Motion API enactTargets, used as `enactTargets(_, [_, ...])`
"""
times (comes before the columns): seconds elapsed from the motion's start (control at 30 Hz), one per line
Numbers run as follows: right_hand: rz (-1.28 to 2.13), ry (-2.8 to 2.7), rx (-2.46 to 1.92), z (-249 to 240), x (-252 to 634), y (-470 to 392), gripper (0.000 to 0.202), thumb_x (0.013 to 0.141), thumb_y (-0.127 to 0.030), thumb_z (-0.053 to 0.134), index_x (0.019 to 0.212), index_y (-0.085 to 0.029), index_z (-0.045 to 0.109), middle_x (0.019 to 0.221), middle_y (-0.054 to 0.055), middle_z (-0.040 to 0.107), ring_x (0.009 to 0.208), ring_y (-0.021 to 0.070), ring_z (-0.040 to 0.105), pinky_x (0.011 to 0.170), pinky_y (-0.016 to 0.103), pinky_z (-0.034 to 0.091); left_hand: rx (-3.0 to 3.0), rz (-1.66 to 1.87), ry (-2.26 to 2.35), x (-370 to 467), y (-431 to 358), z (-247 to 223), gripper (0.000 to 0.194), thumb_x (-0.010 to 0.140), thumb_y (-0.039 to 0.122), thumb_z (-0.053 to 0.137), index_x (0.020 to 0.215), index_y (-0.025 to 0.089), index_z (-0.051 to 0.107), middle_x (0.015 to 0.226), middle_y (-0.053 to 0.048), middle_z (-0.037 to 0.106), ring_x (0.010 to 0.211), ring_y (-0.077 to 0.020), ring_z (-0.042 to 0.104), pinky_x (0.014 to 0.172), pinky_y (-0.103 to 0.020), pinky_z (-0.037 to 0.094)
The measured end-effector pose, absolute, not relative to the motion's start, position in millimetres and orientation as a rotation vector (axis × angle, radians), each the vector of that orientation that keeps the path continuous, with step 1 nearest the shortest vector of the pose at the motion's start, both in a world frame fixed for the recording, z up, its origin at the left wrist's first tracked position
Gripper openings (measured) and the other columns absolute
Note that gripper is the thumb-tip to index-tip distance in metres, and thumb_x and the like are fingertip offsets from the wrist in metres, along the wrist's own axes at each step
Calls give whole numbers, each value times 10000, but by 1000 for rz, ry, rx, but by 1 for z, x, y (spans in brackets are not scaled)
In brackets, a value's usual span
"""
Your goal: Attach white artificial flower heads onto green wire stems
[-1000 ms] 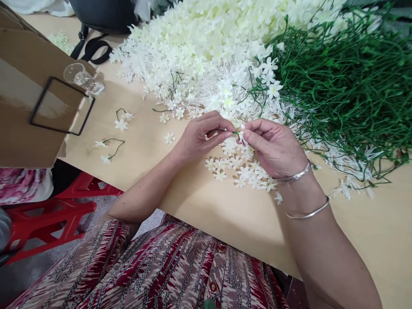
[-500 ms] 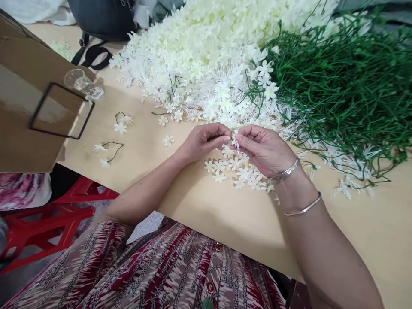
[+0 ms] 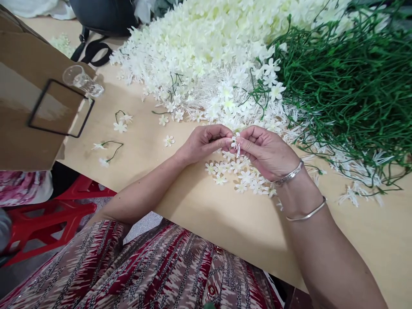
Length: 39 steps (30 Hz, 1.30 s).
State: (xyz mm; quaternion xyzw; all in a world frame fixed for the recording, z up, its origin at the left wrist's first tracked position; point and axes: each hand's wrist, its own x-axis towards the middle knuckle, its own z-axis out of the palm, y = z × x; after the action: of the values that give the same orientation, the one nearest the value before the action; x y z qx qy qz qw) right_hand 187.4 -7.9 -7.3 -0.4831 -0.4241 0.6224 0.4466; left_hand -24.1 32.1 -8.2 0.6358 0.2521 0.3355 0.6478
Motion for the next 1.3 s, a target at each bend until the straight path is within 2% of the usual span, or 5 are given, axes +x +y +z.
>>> enactTargets(0.3, [1547, -1046, -1146, -5, 184, -7, 584, 568, -635, 1077, 799, -261, 692, 686, -52, 705, 620, 173, 700, 623, 344, 649, 1493, 770, 534, -24, 35, -9, 569, 944, 710, 807, 1027, 155, 708, 882, -59, 782, 827, -147, 721, 818, -316, 577])
enactTargets(0.6, [1652, -937, -1077, 11, 195, -15, 437, 763, -684, 970, 1012, -366, 803, 980, -3, 809, 1029, 264, 833, 1047, 478, 685, 1921, 1089, 647, -31, 35, -5, 390, 1084, 557, 688, 1088, 173, 755, 1048, -85, 804, 898, -148, 733, 841, -297, 585])
enactTargets(0.83, [1574, -944, -1128, 4, 189, -12, 484, 580, -538, 1113, 851, -315, 781, 808, -51, 758, 804, 172, 777, 912, 384, 708, 2115, 1074, 616, -30, 32, -4, 188, 1128, 338, 634, 1088, 202, 757, 1007, -63, 805, 911, -150, 765, 840, -290, 592])
enactTargets(1.13, [1552, -1066, -1103, -11, 195, -8, 421, 630, -553, 1092, 793, -327, 777, 788, -12, 741, 700, 168, 681, 651, 339, 613, 2129, 1063, 611, -31, 30, -4, 277, 1142, 431, 614, 1054, 207, 753, 976, -64, 804, 908, -168, 784, 820, -305, 603])
enactTargets(1.3, [1549, -1053, -1071, -8, 194, -9, 404, 646, -501, 1093, 819, -316, 779, 769, -34, 738, 678, 147, 674, 668, 316, 611, 2141, 1142, 548, -25, 30, -1, 291, 1137, 458, 627, 1026, 210, 734, 976, -62, 806, 903, -155, 776, 831, -297, 619])
